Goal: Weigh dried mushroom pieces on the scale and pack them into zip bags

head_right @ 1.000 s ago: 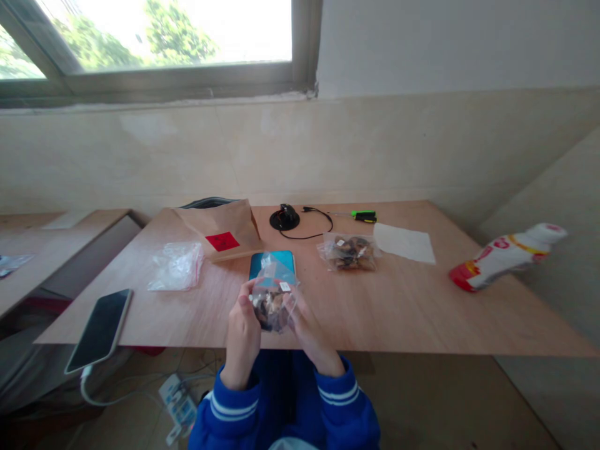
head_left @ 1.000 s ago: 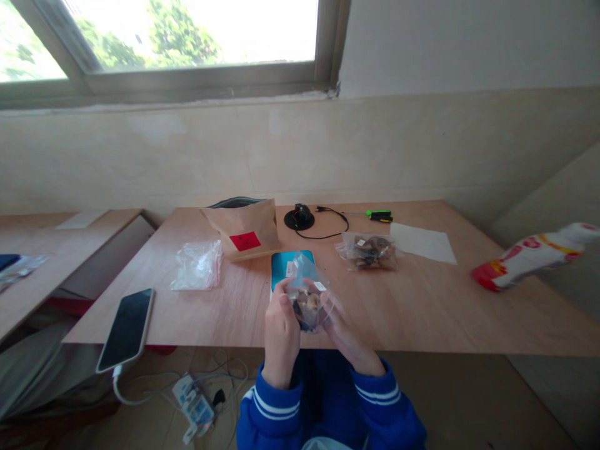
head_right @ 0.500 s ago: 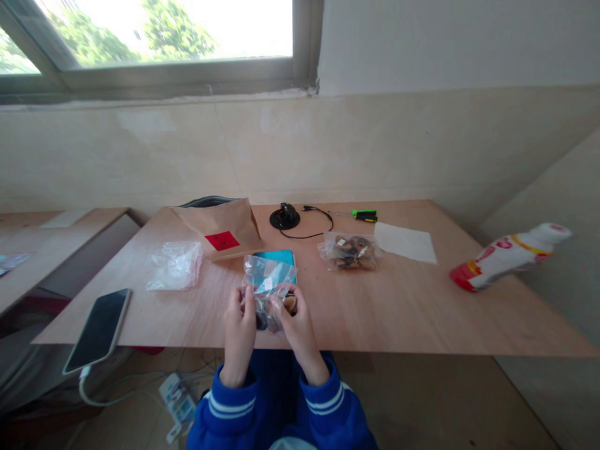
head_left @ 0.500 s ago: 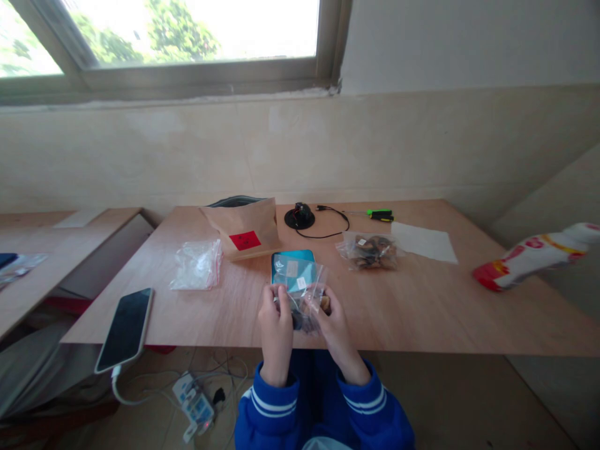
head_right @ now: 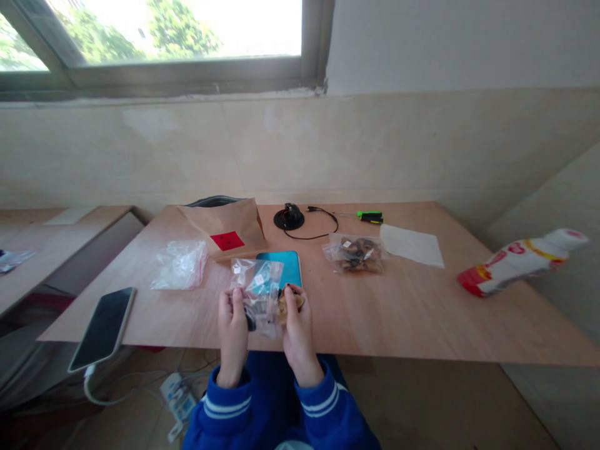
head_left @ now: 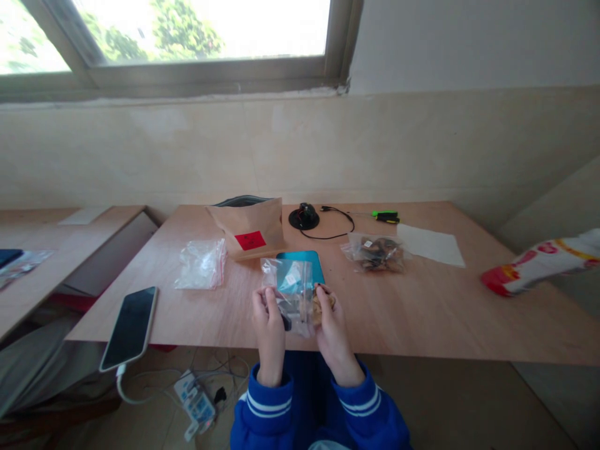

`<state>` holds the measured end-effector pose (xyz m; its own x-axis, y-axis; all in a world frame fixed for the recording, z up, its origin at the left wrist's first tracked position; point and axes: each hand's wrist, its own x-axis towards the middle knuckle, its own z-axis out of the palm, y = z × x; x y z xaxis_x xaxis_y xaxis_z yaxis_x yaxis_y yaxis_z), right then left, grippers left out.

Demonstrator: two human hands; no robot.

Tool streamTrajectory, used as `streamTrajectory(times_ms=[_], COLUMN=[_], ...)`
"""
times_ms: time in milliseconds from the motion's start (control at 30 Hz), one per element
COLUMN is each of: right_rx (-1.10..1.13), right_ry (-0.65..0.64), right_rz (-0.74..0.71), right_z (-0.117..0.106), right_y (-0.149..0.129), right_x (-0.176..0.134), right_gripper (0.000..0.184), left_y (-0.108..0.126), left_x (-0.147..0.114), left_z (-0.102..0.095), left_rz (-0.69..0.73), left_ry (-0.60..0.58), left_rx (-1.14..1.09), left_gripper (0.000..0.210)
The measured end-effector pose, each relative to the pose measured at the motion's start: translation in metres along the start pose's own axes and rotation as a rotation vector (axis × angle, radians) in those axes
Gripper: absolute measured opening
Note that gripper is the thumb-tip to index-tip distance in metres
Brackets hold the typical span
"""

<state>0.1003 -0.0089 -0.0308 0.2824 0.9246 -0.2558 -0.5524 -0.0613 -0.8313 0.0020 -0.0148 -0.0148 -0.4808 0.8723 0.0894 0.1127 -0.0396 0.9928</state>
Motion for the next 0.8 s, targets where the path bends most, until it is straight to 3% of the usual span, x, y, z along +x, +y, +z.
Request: streamTrajectory(times_ms=[133,267,400,467,533,667,800], right_rx=[0.102,0.191,0.296,0.300,0.263,0.188,0.069], right_ry=[-0.013,-0.030,-0.007,-0.050,-0.125,-0.343,-0.521], right_rz=[0.072,0.134,0.180,0.148,0.078,-0.094,-0.410], right_z=[0.002,0.006,0.018,0.028,0.042,0.088,0.146], right_y=[-0.007,-0.023,-0.040,-0.049,-0.060,-0.082,-0.098], right_x=[0.015,0.027,0.032,0.035,0.040,0.059,0.091], right_gripper=[0.029,0.025,0.021,0.020,0.021,0.030,0.038], left_y=[-0.010,-0.030,-0.040,-0.034,-0.020,0.021,0.054], left_x=[0.014,0.039,0.056,0.059,0.063,0.086,0.126], left_z=[-0.018,-0.054,-0.088,-0.096,-0.095,-0.070,-0.039], left_rz=[-0.051,-0.153,-0.177,-0.094,0.060,0.471,0.777], left_ry=[0.084,0.154,0.240,0.366,0.409,0.213,0.064], left_rx=[-0.047,-0.017,0.407,0.672,0.760,0.522,0.487], left_gripper=[0.033,0.036,0.024,0.032,0.039,0.039,0.047])
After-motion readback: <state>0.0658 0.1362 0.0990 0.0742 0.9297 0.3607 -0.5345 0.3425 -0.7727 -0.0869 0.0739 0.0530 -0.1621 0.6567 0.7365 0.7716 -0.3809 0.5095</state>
